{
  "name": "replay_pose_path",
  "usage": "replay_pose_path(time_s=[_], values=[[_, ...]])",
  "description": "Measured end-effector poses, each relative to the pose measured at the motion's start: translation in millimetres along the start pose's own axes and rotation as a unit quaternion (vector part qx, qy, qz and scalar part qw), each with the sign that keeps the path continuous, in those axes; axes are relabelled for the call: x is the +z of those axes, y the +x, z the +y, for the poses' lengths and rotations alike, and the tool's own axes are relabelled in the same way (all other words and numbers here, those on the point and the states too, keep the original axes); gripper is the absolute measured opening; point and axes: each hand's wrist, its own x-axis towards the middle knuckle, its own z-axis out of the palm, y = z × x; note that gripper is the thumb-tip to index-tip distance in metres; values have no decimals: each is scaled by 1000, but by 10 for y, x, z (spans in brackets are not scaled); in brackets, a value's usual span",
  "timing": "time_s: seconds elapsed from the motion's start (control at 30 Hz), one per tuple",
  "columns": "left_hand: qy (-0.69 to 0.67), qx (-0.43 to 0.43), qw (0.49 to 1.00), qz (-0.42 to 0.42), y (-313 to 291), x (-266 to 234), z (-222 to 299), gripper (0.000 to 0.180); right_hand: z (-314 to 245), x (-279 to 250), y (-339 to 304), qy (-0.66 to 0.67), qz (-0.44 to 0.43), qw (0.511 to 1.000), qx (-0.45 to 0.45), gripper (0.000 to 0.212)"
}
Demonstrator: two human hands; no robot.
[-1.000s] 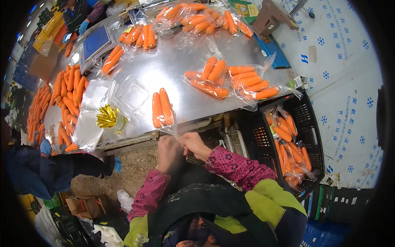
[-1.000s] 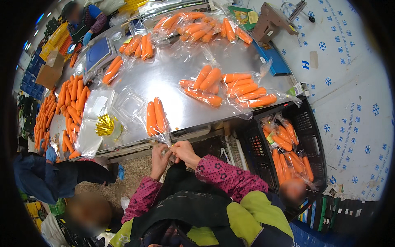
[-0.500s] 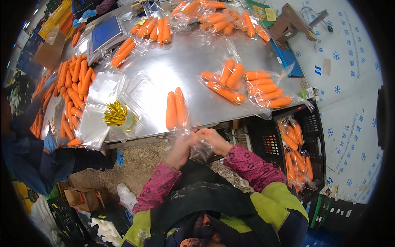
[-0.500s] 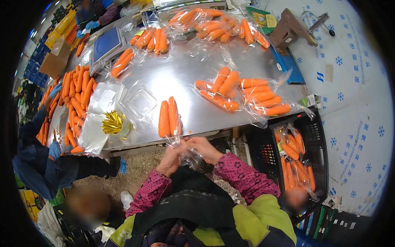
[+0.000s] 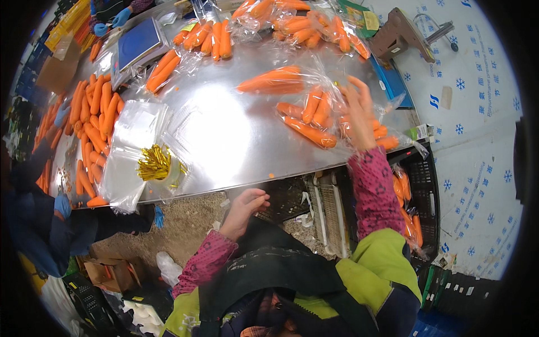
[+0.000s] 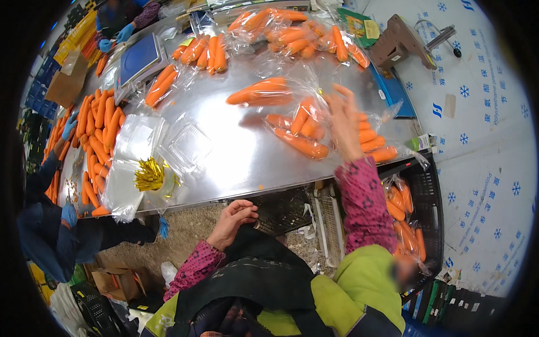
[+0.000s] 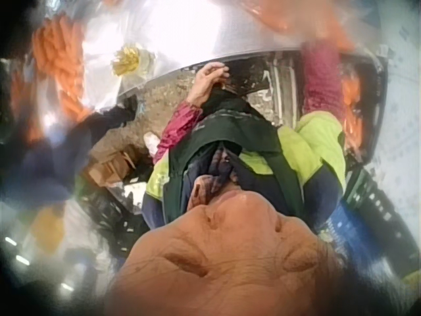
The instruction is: The person places carrots into plastic bags and secures each bag with a gold-colored wire tie before placing the finished bags into a black crate.
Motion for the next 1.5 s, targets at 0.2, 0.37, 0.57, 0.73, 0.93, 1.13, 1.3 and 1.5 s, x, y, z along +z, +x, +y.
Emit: replay_pose_path(time_s=[0.2,0.37,0.57,0.73,0.93,1.13,1.3,1.5], values=[[-27,-44,996,-74,-239,226,-240,22,617,-992,-903,-618,-4,768,-170,16],[-67,-48,987,-136,-170,618,-273,50,510,-661,-1132,-349,-98,926,-103,14],[-242,-41,953,-177,238,913,-178,63,37,86,-2070,-204,-192,958,-63,17],[-135,-73,978,-142,429,698,-356,41,596,-111,-2722,113,-235,900,349,17],[584,150,790,112,104,623,-86,30,707,14,-2594,195,-230,849,434,28],[-109,-5,980,-164,36,1432,675,30,779,494,-2139,521,-239,687,447,52],[-298,-69,886,-349,-277,1494,933,30,576,559,-1593,453,-282,829,171,54],[-127,-38,990,-54,-94,735,339,30,112,544,-610,325,-246,828,386,57]])
